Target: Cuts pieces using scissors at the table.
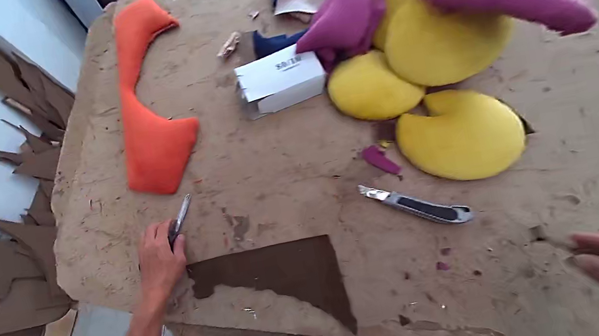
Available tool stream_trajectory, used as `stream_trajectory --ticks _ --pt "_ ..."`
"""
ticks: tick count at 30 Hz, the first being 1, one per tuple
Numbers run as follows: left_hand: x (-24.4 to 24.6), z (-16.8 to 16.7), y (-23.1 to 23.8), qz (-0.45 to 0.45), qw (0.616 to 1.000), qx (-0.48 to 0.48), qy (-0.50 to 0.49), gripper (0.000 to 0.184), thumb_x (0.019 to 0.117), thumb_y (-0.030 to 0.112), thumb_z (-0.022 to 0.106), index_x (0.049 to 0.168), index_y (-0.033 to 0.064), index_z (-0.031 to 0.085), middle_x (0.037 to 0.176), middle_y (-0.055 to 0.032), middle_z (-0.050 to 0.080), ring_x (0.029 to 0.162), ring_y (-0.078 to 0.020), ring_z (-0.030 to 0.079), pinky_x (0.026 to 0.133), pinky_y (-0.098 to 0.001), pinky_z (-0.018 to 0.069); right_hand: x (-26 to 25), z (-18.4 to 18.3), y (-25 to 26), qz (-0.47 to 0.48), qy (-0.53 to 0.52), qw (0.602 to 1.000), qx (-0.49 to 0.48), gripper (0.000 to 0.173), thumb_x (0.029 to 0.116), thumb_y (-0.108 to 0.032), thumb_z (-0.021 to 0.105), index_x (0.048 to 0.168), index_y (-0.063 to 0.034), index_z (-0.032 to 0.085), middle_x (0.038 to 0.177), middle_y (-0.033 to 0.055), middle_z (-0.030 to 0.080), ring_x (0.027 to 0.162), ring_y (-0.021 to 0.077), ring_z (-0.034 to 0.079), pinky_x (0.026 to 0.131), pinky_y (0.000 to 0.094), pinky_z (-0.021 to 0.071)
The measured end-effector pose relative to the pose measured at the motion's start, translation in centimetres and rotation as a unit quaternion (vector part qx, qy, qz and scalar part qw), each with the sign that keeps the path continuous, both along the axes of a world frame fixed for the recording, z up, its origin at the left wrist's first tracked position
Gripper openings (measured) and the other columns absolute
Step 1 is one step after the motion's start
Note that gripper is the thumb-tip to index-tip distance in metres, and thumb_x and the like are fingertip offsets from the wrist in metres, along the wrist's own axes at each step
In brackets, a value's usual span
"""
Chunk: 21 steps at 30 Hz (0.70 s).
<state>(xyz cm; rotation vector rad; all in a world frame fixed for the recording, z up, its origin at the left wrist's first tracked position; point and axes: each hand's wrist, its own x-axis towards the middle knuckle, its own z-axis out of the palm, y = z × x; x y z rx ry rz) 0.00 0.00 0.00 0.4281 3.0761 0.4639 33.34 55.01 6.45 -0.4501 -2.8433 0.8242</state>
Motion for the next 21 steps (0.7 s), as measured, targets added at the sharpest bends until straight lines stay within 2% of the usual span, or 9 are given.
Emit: stream_trajectory --ticks 2,5,8,11,15,18,21 --pt "1.5 -0.2 -0.8 -0.026 0.997 0.028 0.067 0.035 0.1014 0.017 0.054 0.132 0.0058 0.066 0.128 -0.0174 0.066 0.12 -0.036 0.062 0.103 -0.0572 0.0485 -2.3 -1.1 -6.4 0.068 0.039 0.997 -0.018 0.03 0.0971 -0.025 0.071 0.116 -0.0013 0.073 0.108 0.0196 0.073 0.101 0.0292 0.07 0.088 0.0462 0.0584" --pt "5.2 -0.2 -1.4 -0.059 0.989 0.076 0.113 0.033 0.0997 0.014 0.048 0.119 0.0063 0.073 0.119 -0.0133 0.07 0.113 -0.0307 0.066 0.099 -0.0519 0.0525 -7.7 -3.2 -16.9 0.105 0.103 0.989 0.009 0.032 0.0962 -0.038 0.068 0.113 -0.0119 0.074 0.099 0.0055 0.074 0.095 0.02 0.07 0.085 0.0435 0.0578" --pt "8.1 -1.5 -1.7 -0.07 0.984 0.113 0.117 0.031 0.0999 0.02 0.05 0.113 0.0101 0.076 0.115 -0.0078 0.072 0.113 -0.0251 0.067 0.1 -0.0481 0.053 -12.6 -4.8 -24.3 0.12 0.132 0.983 0.033 0.031 0.0964 -0.042 0.067 0.111 -0.0152 0.074 0.097 0.0002 0.074 0.097 0.0185 0.07 0.081 0.0408 0.0592" --pt "9.5 -2.7 -1.3 -0.09 0.98 0.139 0.113 0.027 0.0986 0.024 0.055 0.109 0.0156 0.078 0.115 -0.0043 0.072 0.118 -0.0231 0.064 0.102 -0.0476 0.0514 -16.2 -6.3 -29.1 0.149 0.148 0.977 0.038 0.028 0.0955 -0.039 0.069 0.112 -0.0162 0.074 0.098 -0.0022 0.073 0.101 0.0163 0.069 0.085 0.0375 0.0587" --pt "10.1 -2.7 0.7 -0.142 0.976 0.121 0.111 0.026 0.1008 0.032 0.056 0.112 0.0235 0.078 0.122 0.0004 0.07 0.127 -0.0219 0.058 0.108 -0.047 0.047 -17.5 -7.6 -31.0 0.173 0.158 0.971 0.048 0.029 0.0961 -0.038 0.069 0.117 -0.017 0.071 0.098 -0.0047 0.073 0.099 0.0137 0.067 0.086 0.0342 0.0564" --pt "9.6 -3.0 0.8 -0.147 0.985 0.067 0.066 0.028 0.1004 0.036 0.054 0.109 0.0222 0.078 0.128 -0.0026 0.068 0.13 -0.0254 0.057 0.109 -0.0521 0.0457 -16.4 -7.9 -29.0 0.147 0.155 0.976 0.048 0.033 0.0949 -0.036 0.071 0.12 -0.0153 0.07 0.101 -0.0042 0.074 0.103 0.0135 0.068 0.09 0.036 0.0569" --pt "9.3 -2.7 1.1 -0.137 0.985 0.069 0.077 0.03 0.0976 0.035 0.055 0.105 0.0187 0.078 0.127 -0.0049 0.068 0.129 -0.0278 0.057 0.108 -0.0544 0.0442 -15.1 -8.1 -26.0 0.111 0.165 0.978 0.059 0.035 0.0937 -0.035 0.073 0.121 -0.0127 0.069 0.104 -0.0023 0.074 0.105 0.0152 0.068 0.092 0.0381 0.0565"
